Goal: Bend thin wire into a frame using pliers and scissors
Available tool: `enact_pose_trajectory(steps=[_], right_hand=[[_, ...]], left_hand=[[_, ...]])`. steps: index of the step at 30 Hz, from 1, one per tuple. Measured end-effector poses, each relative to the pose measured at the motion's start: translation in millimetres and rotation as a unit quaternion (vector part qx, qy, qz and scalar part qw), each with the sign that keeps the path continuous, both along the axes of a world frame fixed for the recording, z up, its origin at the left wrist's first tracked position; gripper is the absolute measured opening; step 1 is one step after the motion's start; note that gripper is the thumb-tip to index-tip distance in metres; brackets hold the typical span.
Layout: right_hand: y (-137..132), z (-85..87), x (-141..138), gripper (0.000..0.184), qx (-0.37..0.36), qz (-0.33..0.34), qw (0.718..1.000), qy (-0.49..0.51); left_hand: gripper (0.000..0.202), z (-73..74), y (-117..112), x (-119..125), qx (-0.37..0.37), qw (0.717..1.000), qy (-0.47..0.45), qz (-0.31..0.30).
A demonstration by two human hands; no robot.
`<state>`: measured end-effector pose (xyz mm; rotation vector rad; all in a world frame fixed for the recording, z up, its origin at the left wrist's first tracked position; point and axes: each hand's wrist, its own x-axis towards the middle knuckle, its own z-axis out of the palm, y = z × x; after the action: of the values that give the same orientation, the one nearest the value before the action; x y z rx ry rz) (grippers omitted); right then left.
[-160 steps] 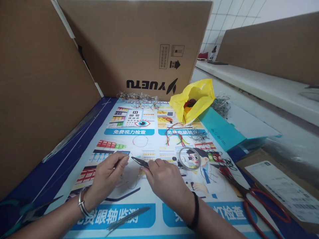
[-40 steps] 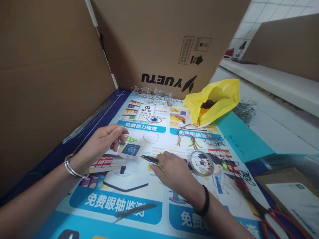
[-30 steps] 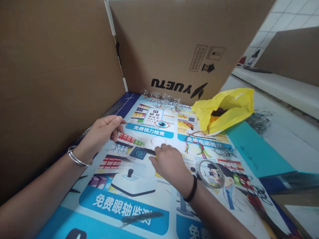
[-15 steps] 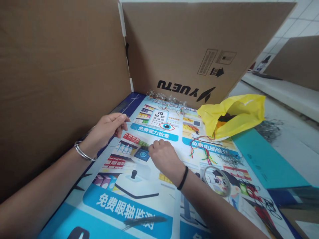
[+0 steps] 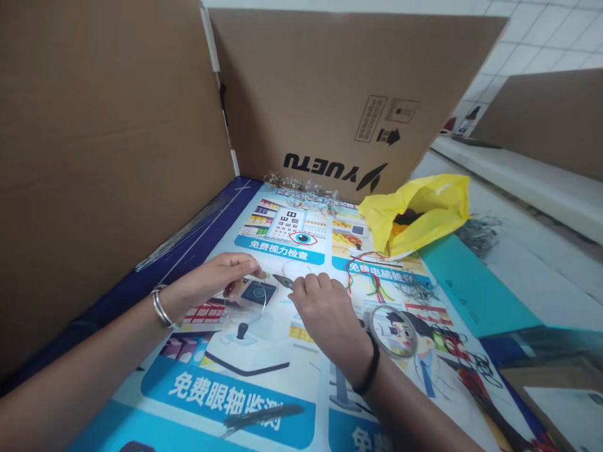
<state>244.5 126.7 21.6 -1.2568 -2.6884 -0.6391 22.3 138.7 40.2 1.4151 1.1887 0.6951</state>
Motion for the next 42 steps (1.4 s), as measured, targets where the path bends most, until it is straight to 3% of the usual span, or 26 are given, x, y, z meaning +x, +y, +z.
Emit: enact_pose_trajectory(steps=[7, 14, 18, 21, 24, 26, 28, 36, 42], right_hand=[[-19.5, -1.9, 16.5, 0.017, 0.011, 0.002, 1.0, -0.018], [-25.0, -3.9, 20.4, 0.019, -0.008, 0.015, 1.0, 0.013], [-21.8, -5.8, 22.4, 0.019, -0.062, -0.003, 0.995, 0.073], [-17.0, -6.0, 28.8, 0.024, -0.186, -0.026, 0.964, 0.186], [-13.9, -5.0, 35.6, 0.025, -0.32, -0.014, 0.904, 0.283], [-13.6, -5.1, 37.7, 0.026, -0.36, -0.004, 0.876, 0.319], [-14.0, -6.2, 37.3, 0.025, -0.371, 0.002, 0.866, 0.335], [-15.6, -12.0, 31.1, 0.024, -0.373, -0.012, 0.872, 0.316], [-17.5, -21.4, 39.6, 0.023, -0.296, -0.043, 0.904, 0.304]], left_hand=[[0.034, -19.7, -10.2, 19.4, -0.062, 0.995, -0.057, -0.062], [0.035, -22.0, -12.6, 24.2, -0.076, 0.992, -0.072, -0.067], [0.036, -21.9, -13.1, 23.0, -0.081, 0.991, -0.079, -0.068], [0.034, -19.8, -14.3, 20.8, -0.073, 0.992, -0.083, -0.064], [0.032, -16.5, -15.7, 19.8, -0.073, 0.99, -0.095, -0.077], [0.032, -15.4, -16.4, 20.1, -0.071, 0.989, -0.099, -0.082], [0.032, -15.7, -16.9, 20.8, -0.067, 0.989, -0.101, -0.084], [0.032, -18.3, -17.0, 21.6, -0.072, 0.987, -0.108, -0.092], [0.033, -21.2, -15.3, 24.0, -0.056, 0.995, -0.078, -0.031]])
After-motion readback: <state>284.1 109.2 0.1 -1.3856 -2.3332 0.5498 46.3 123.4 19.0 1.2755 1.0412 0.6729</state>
